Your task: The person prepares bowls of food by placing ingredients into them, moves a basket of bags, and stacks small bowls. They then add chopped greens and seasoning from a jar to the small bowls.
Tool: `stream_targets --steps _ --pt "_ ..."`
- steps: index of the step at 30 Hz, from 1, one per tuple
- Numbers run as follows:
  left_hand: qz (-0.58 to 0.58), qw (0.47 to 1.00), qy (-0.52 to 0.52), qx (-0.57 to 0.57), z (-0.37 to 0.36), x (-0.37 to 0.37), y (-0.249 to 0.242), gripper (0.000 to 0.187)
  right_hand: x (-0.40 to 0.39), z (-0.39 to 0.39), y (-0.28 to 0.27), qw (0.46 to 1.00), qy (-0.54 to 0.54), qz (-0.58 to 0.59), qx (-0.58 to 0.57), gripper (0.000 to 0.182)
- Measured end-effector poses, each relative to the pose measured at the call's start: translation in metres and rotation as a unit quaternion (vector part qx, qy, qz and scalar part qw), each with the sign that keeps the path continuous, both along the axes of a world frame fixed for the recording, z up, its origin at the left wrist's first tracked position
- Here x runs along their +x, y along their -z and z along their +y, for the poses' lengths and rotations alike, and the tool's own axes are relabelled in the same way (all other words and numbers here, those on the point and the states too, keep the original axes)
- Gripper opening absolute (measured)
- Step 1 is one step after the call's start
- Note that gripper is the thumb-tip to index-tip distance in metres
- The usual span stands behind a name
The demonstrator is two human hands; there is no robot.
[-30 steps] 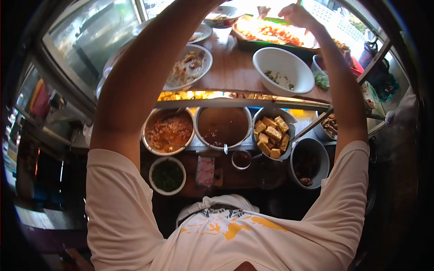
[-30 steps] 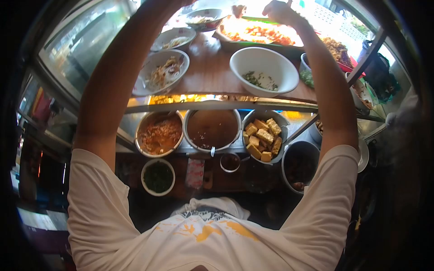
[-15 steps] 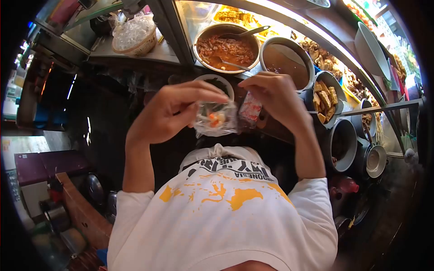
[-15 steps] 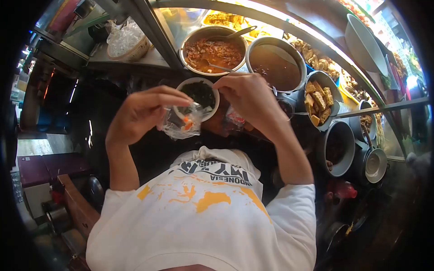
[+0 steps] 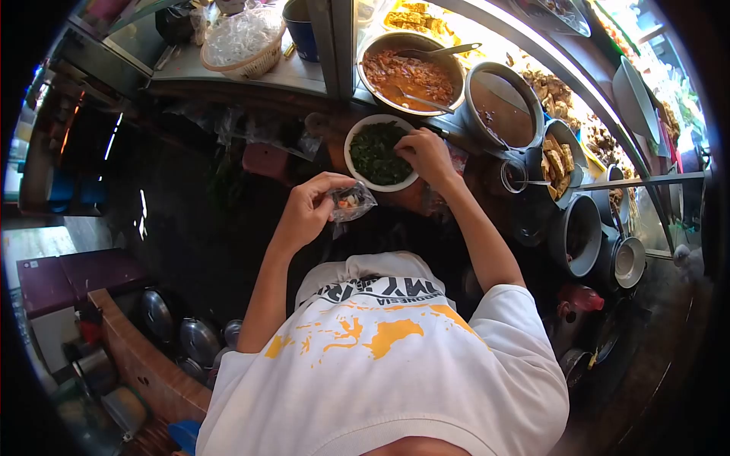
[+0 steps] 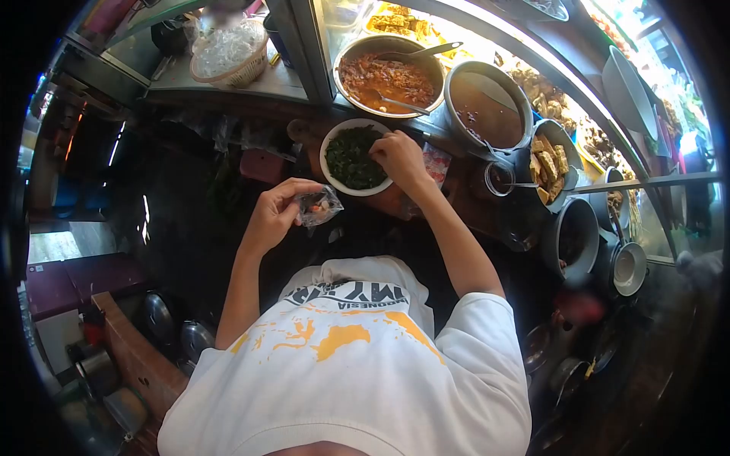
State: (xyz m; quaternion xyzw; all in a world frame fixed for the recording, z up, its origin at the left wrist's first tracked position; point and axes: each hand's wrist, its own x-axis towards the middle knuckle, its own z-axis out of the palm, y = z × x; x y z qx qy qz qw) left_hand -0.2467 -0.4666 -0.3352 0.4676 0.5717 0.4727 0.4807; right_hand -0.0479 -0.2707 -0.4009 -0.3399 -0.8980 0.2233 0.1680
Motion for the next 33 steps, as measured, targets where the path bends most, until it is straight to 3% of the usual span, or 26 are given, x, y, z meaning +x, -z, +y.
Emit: stream_targets --steps 3,6,12,15,18,21,27,33 --pt "-0.012 1.0 -0.001 0.013 0.007 0.002 0.004 0.043 0.009 0.006 -0.009 0.982 0.046 0.083 -0.164 0.015" --pt "-0.008 0.999 0.007 0.036 0.017 0.003 0.013 0.044 0.017 0.007 -0.014 0.921 0.079 0.158 -0.347 0.024" --pt "0.013 1.0 0.021 0.008 0.02 0.005 0.014 0.046 0.008 -0.023 -0.058 0.861 0.051 0.21 -0.46 0.027" --pt "0.002 0.999 0.012 0.029 0.016 0.008 0.017 0.045 -0.01 -0.052 -0.081 0.884 -0.037 0.192 -0.425 0.019" --pt "0.013 0.998 0.002 0.065 0.009 0.008 0.022 0.044 -0.021 -0.082 -0.073 0.977 -0.091 0.095 -0.171 0.015" --pt "0.022 0.998 -0.008 0.063 -0.002 0.008 0.018 0.043 -0.029 -0.103 -0.074 0.993 -0.076 0.066 -0.058 0.013" --pt "0.065 0.992 -0.033 0.099 -0.013 0.013 0.02 0.042 -0.027 -0.104 -0.079 0.992 -0.054 0.082 -0.073 0.007" --pt "0.096 0.992 -0.038 0.07 -0.012 0.021 0.004 0.043 -0.011 -0.102 -0.083 0.977 -0.086 0.182 -0.076 0.021"
